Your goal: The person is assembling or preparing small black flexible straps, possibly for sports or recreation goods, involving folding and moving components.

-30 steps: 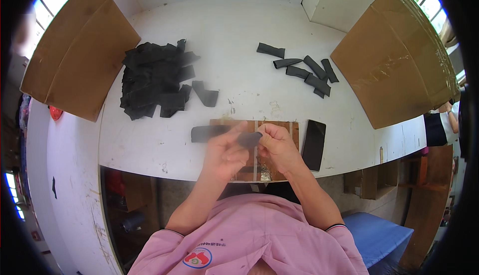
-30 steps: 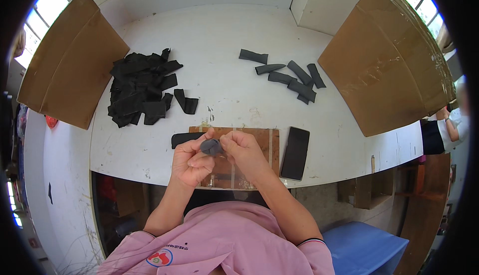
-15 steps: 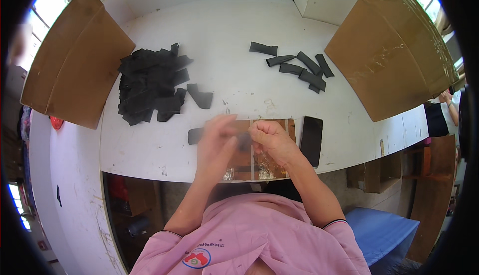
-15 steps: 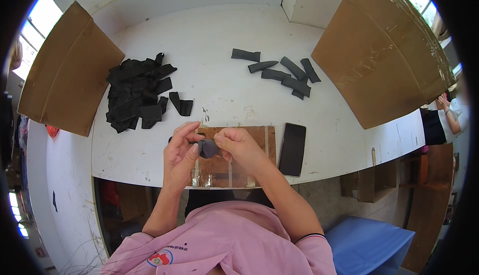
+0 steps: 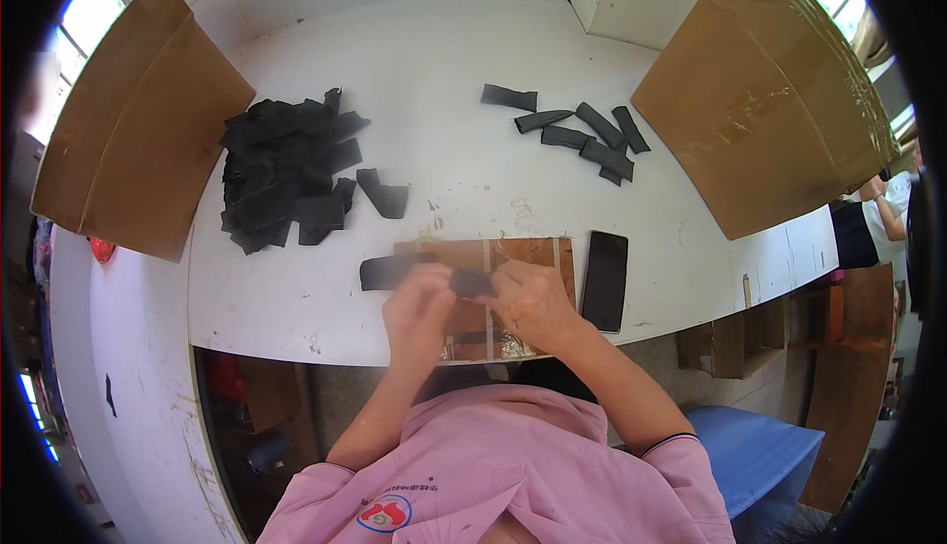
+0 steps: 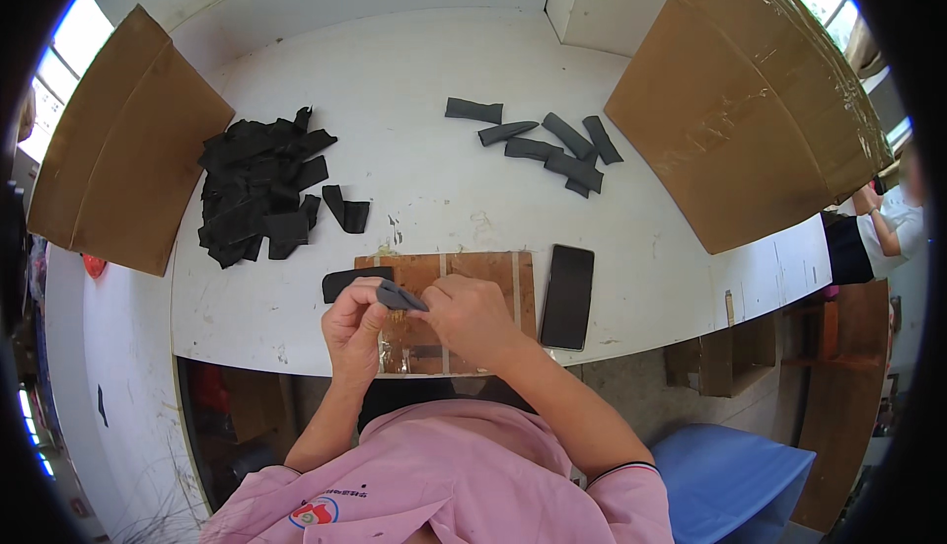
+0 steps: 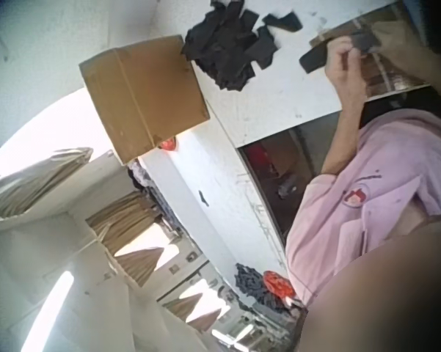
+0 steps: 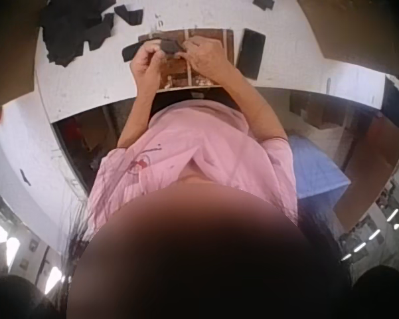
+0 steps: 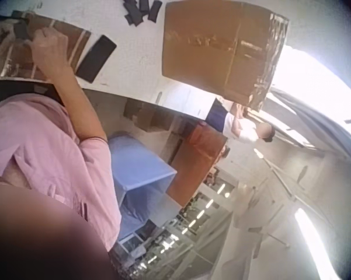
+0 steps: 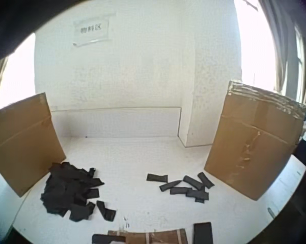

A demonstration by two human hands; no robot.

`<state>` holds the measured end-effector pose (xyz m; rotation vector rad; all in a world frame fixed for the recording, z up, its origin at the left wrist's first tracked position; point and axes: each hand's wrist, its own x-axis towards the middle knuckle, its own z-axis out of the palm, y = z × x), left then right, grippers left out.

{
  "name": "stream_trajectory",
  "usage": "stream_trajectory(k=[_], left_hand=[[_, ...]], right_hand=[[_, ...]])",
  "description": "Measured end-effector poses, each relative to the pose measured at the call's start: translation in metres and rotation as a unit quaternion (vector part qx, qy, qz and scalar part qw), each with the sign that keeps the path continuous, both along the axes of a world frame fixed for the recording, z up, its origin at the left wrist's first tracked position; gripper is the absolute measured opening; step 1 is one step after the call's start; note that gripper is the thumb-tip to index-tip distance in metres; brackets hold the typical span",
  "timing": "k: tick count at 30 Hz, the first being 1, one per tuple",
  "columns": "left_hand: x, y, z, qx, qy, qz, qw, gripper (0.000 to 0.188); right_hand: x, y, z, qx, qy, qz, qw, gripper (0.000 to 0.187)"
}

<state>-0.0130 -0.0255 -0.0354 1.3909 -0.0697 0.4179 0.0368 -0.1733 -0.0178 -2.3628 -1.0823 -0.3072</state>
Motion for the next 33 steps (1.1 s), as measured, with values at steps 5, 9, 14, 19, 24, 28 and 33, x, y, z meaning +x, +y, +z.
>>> stream_trajectory(k=[5,9,14,19,24,28,33], left_hand=[[0.022,0.000,0.017,-0.129,0.048,-0.149,0.979,0.024],[0.023,-0.010,0.039,-0.041,0.060,-0.198,0.978,0.017],[0.026,-0.016,0.037,0.041,0.149,-0.116,0.981,0.010],[0.023,-0.017,0.041,0.235,0.073,-0.097,0.964,0.010],[0.019,-0.018,0.040,0.166,0.067,-0.044,0.983,0.014],[0.014,-0.011,0.037,0.130,-0.031,-0.063,0.989,0.016],[0.015,-0.009,0.040,-0.041,-0.028,-0.060,0.997,0.012]], right_hand=[[-0.004,0.002,-0.010,0.065,0.055,-0.029,0.996,0.018],[-0.006,0.000,-0.019,0.171,0.142,-0.007,0.975,0.010],[0.001,-0.003,-0.028,0.131,0.163,0.020,0.978,0.010],[-0.003,-0.005,-0.049,0.182,0.188,0.059,0.963,0.011],[0.001,-0.004,-0.026,0.118,0.181,0.020,0.976,0.014],[-0.001,-0.005,-0.007,0.079,0.132,0.008,0.988,0.019],[0.002,-0.002,0.007,0.085,0.105,0.009,0.991,0.018]])
